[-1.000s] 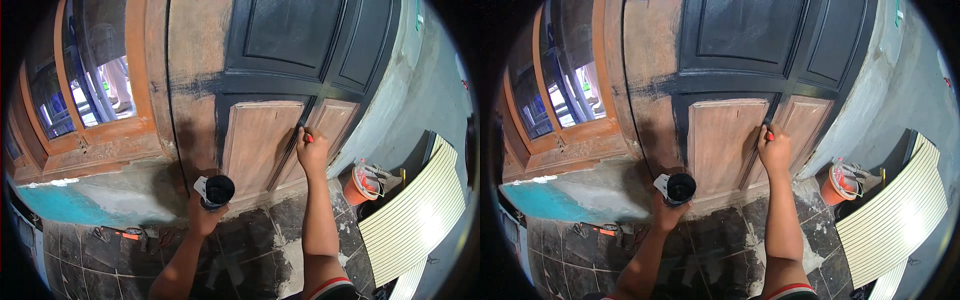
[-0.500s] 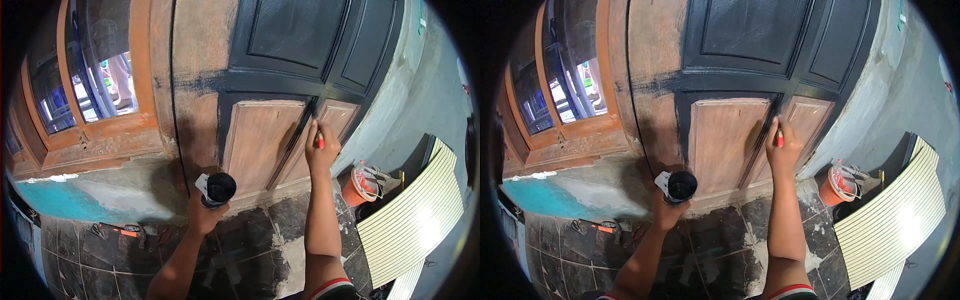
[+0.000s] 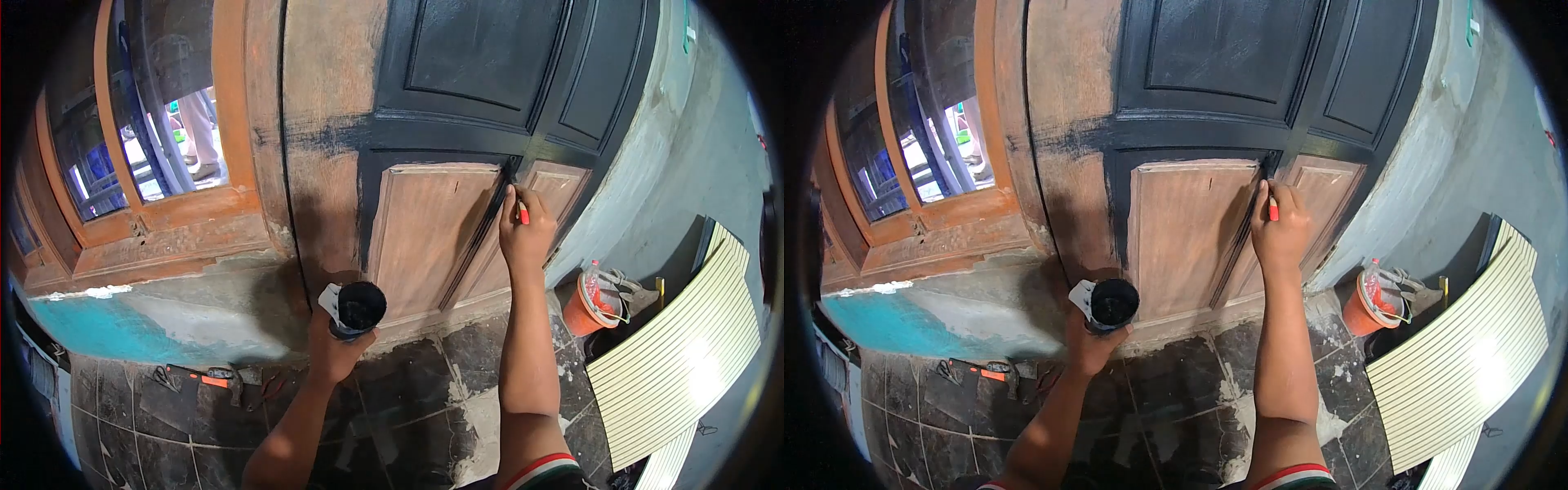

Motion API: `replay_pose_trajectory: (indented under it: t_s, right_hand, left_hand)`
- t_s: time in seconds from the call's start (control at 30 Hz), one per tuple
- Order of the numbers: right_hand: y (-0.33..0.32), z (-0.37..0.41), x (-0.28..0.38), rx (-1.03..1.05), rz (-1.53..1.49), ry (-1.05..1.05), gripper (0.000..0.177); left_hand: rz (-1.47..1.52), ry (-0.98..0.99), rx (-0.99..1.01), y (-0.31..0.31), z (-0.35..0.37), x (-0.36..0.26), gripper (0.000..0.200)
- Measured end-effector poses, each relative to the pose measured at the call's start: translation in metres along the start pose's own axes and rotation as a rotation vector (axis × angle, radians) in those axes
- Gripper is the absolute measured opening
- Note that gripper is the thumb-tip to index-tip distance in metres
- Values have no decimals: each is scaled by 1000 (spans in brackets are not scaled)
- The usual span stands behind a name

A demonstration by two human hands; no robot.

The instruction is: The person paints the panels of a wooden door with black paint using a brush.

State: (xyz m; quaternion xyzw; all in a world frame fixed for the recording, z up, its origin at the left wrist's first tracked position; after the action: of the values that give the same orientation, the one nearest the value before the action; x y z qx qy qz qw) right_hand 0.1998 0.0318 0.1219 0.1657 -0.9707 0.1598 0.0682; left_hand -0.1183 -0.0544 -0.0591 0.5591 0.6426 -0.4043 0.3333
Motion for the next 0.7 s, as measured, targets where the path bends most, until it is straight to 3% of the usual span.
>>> replay_pose_trajectory:
  t_s: [0.33, 0.43, 0.63, 0.7]
  right_hand:
    - [-7, -3, 3, -11, -20, 65, 16]
    - [-6, -5, 2, -16, 1, 43, 16]
    - [-7, -10, 4, -42, 2, 18, 17]
    - [-3, -12, 2, -43, 3, 12, 17]
  left_hand:
    - [86, -2, -21, 8, 2, 3, 69]
    - [20, 8, 21, 6, 1, 12, 80]
    - [6, 8, 38, 4, 0, 9, 82]
    - [-23, 2, 15, 4, 2, 1, 71]
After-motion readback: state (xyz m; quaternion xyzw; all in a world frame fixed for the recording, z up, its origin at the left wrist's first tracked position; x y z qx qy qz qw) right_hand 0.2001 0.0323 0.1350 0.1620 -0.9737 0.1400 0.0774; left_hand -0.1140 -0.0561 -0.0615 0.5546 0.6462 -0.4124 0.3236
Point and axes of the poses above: each hand's wrist, its own z-axis away from the middle knuckle, its own y-axis out of the palm, x = y × z, the point moved 2 cm from there along -z, towards the middle knuckle, and after that the axes turned 6 degrees about x, right-handed, at the moved point
